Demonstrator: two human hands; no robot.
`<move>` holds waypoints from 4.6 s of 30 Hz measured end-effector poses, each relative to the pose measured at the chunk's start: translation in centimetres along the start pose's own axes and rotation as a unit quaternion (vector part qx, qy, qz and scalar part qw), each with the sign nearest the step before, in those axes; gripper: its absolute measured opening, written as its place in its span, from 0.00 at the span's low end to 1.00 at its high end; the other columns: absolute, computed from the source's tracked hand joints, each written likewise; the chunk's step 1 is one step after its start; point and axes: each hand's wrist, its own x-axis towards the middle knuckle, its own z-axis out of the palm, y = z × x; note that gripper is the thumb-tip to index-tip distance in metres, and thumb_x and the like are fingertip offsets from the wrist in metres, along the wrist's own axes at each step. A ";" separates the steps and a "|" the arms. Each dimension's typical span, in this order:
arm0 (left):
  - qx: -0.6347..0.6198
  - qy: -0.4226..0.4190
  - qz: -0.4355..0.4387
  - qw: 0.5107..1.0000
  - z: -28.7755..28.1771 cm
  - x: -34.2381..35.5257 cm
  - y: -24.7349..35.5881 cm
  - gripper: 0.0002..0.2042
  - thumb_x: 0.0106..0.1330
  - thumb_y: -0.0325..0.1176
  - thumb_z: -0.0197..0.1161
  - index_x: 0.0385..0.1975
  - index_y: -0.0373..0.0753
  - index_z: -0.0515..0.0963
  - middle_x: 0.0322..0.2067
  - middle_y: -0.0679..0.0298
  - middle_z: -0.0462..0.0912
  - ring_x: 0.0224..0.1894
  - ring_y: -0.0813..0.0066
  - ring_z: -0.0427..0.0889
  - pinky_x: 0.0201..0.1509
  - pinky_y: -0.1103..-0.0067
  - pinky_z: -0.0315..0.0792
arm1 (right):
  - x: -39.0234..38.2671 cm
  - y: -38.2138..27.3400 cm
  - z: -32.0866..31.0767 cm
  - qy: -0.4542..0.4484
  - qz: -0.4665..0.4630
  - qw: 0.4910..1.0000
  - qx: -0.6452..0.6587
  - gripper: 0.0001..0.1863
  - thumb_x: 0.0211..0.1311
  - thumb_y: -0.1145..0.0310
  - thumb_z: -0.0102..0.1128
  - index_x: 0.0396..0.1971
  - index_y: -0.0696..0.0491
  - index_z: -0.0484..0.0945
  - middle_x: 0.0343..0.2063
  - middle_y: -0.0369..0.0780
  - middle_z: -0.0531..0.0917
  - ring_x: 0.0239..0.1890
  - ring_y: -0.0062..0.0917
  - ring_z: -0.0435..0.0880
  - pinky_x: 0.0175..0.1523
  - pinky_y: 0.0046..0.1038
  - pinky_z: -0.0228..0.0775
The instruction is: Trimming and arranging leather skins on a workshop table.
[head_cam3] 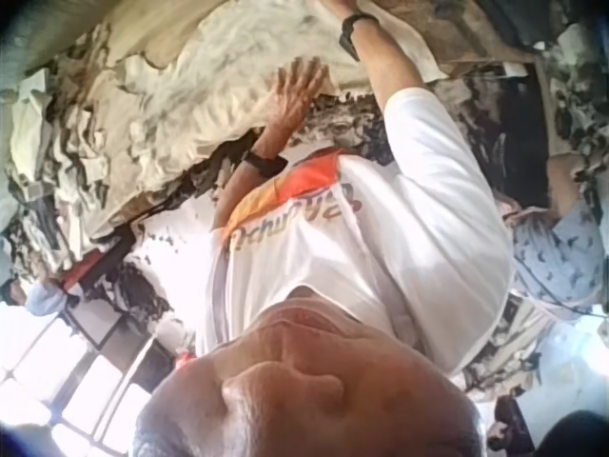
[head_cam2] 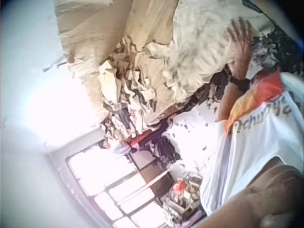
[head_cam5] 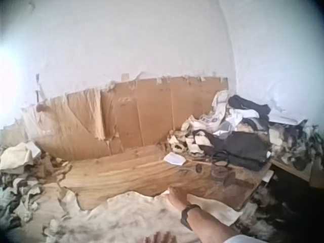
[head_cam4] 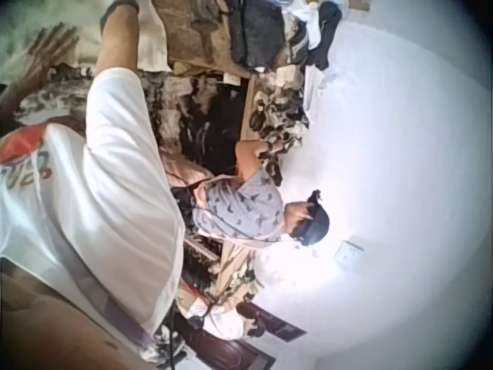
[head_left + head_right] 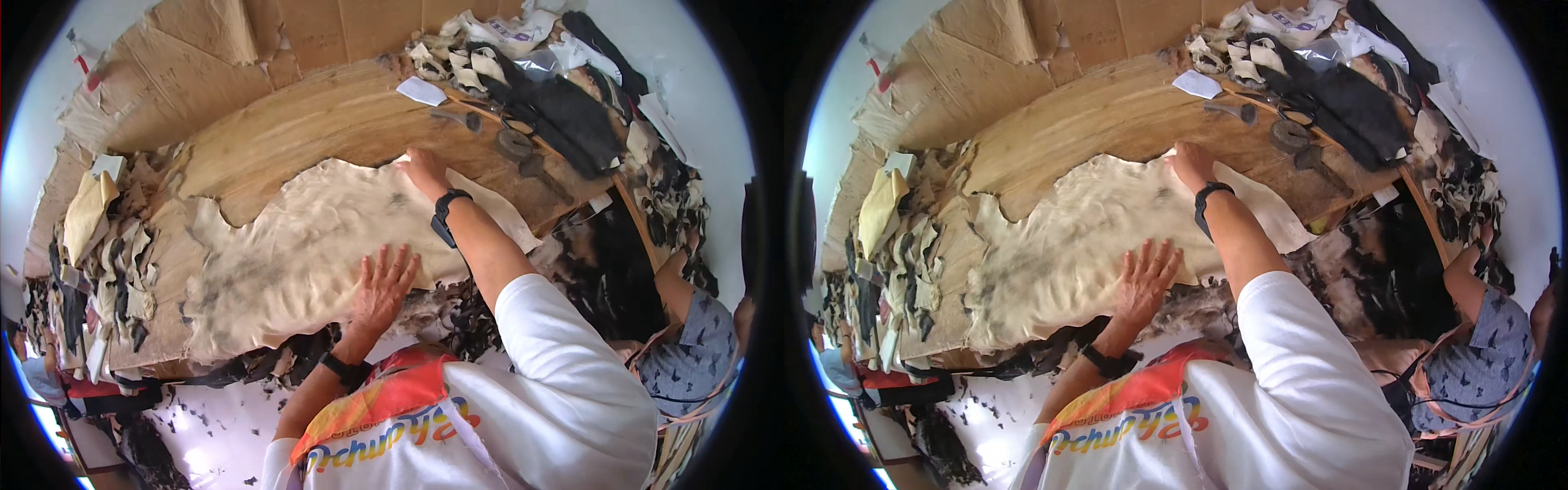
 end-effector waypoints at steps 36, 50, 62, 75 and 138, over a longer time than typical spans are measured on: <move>-0.028 0.031 -0.065 0.997 -1.1 -4.4 -4.6 0.26 0.56 0.34 0.54 0.58 0.45 0.61 0.61 0.55 0.55 0.63 0.54 0.55 0.61 0.54 0.51 | 4.6 -10.6 6.4 -0.104 -0.086 0.990 0.036 0.29 0.40 0.53 0.65 0.42 0.56 0.74 0.39 0.47 0.79 0.42 0.41 0.78 0.47 0.36 0.69; -0.021 0.087 -0.038 0.995 0.5 -5.3 -5.1 0.22 0.59 0.35 0.46 0.56 0.44 0.64 0.59 0.52 0.61 0.61 0.53 0.59 0.62 0.66 0.54 | 6.4 -11.7 7.1 -0.048 -0.079 0.992 0.085 0.22 0.47 0.56 0.59 0.38 0.58 0.75 0.33 0.52 0.79 0.39 0.43 0.78 0.45 0.38 0.68; -0.131 0.036 -0.054 0.989 -3.4 -8.1 -6.4 0.29 0.51 0.30 0.57 0.57 0.41 0.61 0.60 0.53 0.57 0.63 0.55 0.54 0.63 0.59 0.51 | 3.3 -18.0 6.3 -0.172 -0.146 0.973 -0.038 0.23 0.35 0.51 0.66 0.35 0.45 0.76 0.42 0.44 0.73 0.52 0.41 0.65 0.57 0.42 0.55; -0.048 0.060 -0.097 0.992 -1.9 -9.0 -8.8 0.24 0.54 0.30 0.50 0.55 0.43 0.64 0.59 0.58 0.61 0.63 0.59 0.57 0.59 0.59 0.56 | 3.6 -17.5 9.4 -0.115 -0.235 0.953 0.151 0.09 0.45 0.63 0.61 0.22 0.52 0.74 0.24 0.41 0.77 0.32 0.36 0.76 0.41 0.35 0.64; -0.024 0.043 -0.145 0.988 -3.7 -18.3 -16.0 0.26 0.59 0.35 0.48 0.60 0.49 0.57 0.62 0.59 0.56 0.63 0.58 0.55 0.62 0.62 0.51 | 4.7 -42.4 19.1 -0.183 -0.314 0.927 0.094 0.20 0.48 0.58 0.61 0.37 0.55 0.73 0.36 0.51 0.78 0.43 0.42 0.76 0.46 0.37 0.68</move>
